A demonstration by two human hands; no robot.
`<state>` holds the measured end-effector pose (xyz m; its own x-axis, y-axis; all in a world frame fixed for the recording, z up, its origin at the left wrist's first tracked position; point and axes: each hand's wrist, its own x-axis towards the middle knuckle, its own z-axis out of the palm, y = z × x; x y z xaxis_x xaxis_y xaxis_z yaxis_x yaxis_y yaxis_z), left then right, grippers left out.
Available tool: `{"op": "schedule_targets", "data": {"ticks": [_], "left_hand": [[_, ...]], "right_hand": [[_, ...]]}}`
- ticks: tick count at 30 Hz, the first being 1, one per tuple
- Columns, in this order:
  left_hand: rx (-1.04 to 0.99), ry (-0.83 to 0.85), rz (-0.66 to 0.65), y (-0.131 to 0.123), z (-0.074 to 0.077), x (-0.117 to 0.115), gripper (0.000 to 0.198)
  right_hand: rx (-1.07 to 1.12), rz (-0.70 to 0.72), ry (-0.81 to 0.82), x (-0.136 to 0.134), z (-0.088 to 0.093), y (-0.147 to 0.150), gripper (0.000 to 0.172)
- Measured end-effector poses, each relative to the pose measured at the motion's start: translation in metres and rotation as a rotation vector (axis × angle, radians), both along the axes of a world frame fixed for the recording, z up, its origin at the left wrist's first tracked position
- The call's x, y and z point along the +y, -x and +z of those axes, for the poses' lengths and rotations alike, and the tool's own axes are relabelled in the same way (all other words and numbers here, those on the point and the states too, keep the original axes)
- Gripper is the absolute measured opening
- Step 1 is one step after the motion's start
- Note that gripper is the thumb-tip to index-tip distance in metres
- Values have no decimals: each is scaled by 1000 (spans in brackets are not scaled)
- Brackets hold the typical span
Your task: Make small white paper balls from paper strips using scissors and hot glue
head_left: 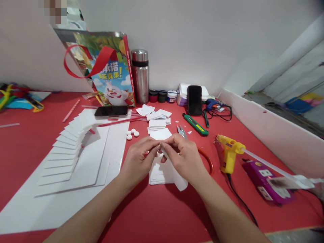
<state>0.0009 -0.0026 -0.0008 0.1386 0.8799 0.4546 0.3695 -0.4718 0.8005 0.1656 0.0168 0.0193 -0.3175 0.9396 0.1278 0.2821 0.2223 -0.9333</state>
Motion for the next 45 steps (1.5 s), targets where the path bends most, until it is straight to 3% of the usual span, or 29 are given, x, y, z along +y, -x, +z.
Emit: {"op": "schedule_targets", "data": {"ticks": [3, 6, 9, 12, 20, 24, 27, 30, 35, 42, 45], "left_hand": [[16, 2, -5, -1, 3, -2, 18], [-10, 24, 0, 0, 4, -2, 16], [-51, 26, 11, 2, 5, 0, 16], [-43, 2, -4, 4, 6, 2, 17], [-40, -8, -36, 5, 7, 1, 21], [-120, 76, 14, 4, 5, 3, 17], [-159, 156, 48, 4, 7, 3, 15], [-174, 186, 64, 4, 9, 3, 15], [-184, 176, 60, 4, 8, 2, 15], [-197, 187, 44, 3, 10, 1, 16], [-208, 189, 61, 0, 9, 1, 15]], "right_hand": [[185, -15, 176, 2, 4, -1, 22], [369, 5, 496, 6, 9, -3, 27], [528, 149, 828, 9, 11, -5, 33], [592, 306, 936, 12, 9, -5, 35], [563, 299, 877, 10, 6, -6, 23], [387, 152, 602, 9, 7, -2, 34], [236, 33, 373, 10, 5, 1, 33], [122, -22, 255, 10, 4, 1, 31], [77, -42, 181, 8, 3, 0, 27], [215, -54, 229, 7, 1, 4, 24], [127, -131, 94, 4, 0, 7, 18]]}}
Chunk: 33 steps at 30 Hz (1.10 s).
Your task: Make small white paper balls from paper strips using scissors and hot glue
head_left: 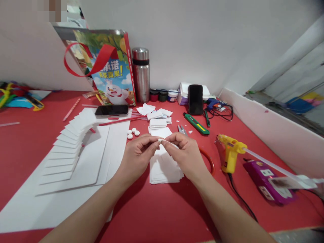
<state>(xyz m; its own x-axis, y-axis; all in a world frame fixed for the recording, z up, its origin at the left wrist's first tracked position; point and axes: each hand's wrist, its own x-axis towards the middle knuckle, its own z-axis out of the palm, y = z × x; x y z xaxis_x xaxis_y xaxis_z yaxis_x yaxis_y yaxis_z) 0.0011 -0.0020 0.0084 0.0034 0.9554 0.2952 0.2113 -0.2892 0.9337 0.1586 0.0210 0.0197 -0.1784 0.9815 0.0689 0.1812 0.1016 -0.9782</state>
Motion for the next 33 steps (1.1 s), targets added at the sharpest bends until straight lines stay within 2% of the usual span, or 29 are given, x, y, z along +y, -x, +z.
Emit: {"op": "schedule_targets", "data": {"ticks": [3, 6, 12, 15, 19, 23, 27, 33], "left_hand": [[25, -67, 23, -4, -3, -1, 16], [103, -173, 56, -6, -6, -2, 16], [330, -391, 213, -8, -15, -6, 22], [370, -473, 235, -13, -18, -10, 27], [337, -434, 182, -17, -16, -12, 32], [215, -328, 184, -13, -14, -9, 25], [146, -294, 153, -9, -14, -7, 23], [230, -350, 178, -8, -17, -6, 25]], "right_hand": [[-151, -89, -199, -5, -2, 3, 15], [-289, -136, -314, -10, -7, 6, 13], [-326, -47, -382, -16, -9, 11, 13], [-305, -47, -388, -15, -6, 8, 14], [-282, -58, -365, -13, -1, 3, 13], [-263, 4, -327, -13, 2, 0, 12], [-249, 31, -304, -12, 2, 0, 12], [-289, 9, -335, -13, 0, 0, 14]]}}
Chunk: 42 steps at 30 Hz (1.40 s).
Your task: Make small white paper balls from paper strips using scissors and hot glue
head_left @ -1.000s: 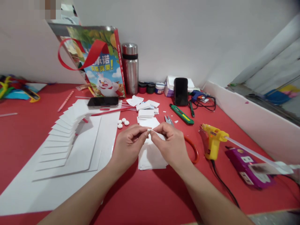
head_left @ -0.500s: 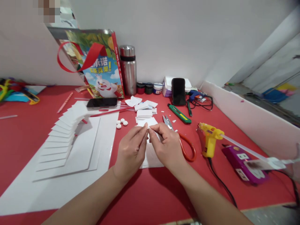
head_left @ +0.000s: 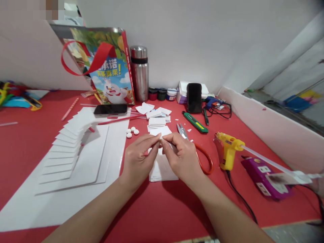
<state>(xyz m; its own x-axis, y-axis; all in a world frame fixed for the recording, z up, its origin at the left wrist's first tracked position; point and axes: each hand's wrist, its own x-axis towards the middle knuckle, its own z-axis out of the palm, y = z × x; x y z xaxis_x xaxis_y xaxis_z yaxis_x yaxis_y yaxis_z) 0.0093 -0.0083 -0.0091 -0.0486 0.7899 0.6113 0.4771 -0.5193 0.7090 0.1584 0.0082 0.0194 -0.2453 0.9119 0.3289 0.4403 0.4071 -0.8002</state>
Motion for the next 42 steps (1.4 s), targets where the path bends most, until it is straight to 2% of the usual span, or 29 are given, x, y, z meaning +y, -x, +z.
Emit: {"op": "schedule_targets", "data": {"ticks": [8, 11, 16, 20, 25, 29, 36, 42], "left_hand": [[55, -33, 8, 1, -2, 2, 29], [-41, 54, -88, 1, 4, 4, 27], [-325, 298, -230, 8, 9, 8, 18], [-347, 312, -284, 10, 8, 11, 21], [-251, 198, -229, 9, 7, 10, 21], [-112, 117, -128, 6, 4, 7, 20], [-113, 260, -123, 1, 5, 5, 18], [-222, 411, -199, 3, 4, 6, 15]], "right_hand": [[61, -1, 36, 2, -4, -1, 15], [106, 14, 68, 6, -3, -3, 15], [106, 108, 136, 11, 1, -8, 15], [126, 152, 162, 12, 4, -11, 16], [150, 187, 169, 12, 4, -10, 13], [133, 136, 182, 14, -1, -7, 13], [164, 70, 288, 16, -6, -5, 11], [124, 57, 265, 15, -1, -4, 10]]}}
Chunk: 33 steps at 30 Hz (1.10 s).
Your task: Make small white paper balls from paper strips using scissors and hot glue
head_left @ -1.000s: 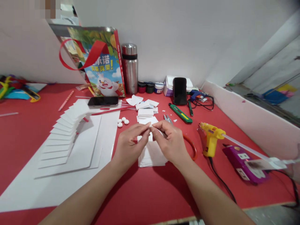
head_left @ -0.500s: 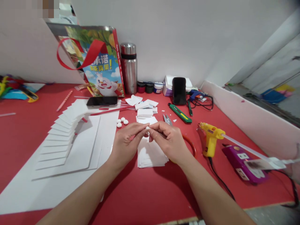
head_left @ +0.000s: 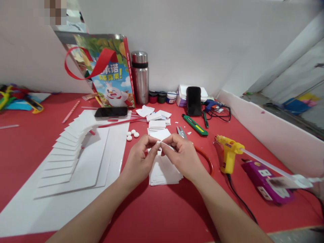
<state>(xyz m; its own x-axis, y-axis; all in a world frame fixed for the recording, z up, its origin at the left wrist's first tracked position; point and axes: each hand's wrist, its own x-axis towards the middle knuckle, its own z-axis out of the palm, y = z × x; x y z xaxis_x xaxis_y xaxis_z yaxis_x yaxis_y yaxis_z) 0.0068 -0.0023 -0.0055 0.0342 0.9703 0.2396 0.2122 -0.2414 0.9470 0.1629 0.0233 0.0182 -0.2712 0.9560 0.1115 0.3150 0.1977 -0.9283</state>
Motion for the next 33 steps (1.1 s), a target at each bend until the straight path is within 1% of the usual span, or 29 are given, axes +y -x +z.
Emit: {"op": "schedule_targets", "data": {"ticks": [4, 7, 11, 14, 18, 21, 26, 29, 33], "left_hand": [[-81, 64, -41, 0, 1, 0, 14], [-142, 130, -55, 1, 3, 2, 13], [-316, 278, -140, 4, 3, 5, 14], [-415, 344, -172, 7, 3, 6, 15], [-457, 336, -184, 8, 2, 5, 15], [-464, 351, -210, 9, 3, 6, 15], [-461, 443, -307, 13, 3, 6, 19], [-459, 484, -315, 15, 3, 7, 21], [-557, 520, -350, 13, 3, 7, 21]], "right_hand": [[14, -7, 2, 0, 0, 0, 10], [-30, -13, -32, -1, -1, -1, 10], [-149, -7, -79, -1, 0, -3, 13], [-103, 13, -63, -1, 2, -3, 13], [16, 20, 22, 0, 5, -3, 12], [34, 23, 46, -1, 7, -2, 13], [-87, 73, 31, 0, 8, -8, 11], [-161, 109, 7, 3, 6, -14, 11], [-165, 125, -1, 4, 5, -15, 11]]}}
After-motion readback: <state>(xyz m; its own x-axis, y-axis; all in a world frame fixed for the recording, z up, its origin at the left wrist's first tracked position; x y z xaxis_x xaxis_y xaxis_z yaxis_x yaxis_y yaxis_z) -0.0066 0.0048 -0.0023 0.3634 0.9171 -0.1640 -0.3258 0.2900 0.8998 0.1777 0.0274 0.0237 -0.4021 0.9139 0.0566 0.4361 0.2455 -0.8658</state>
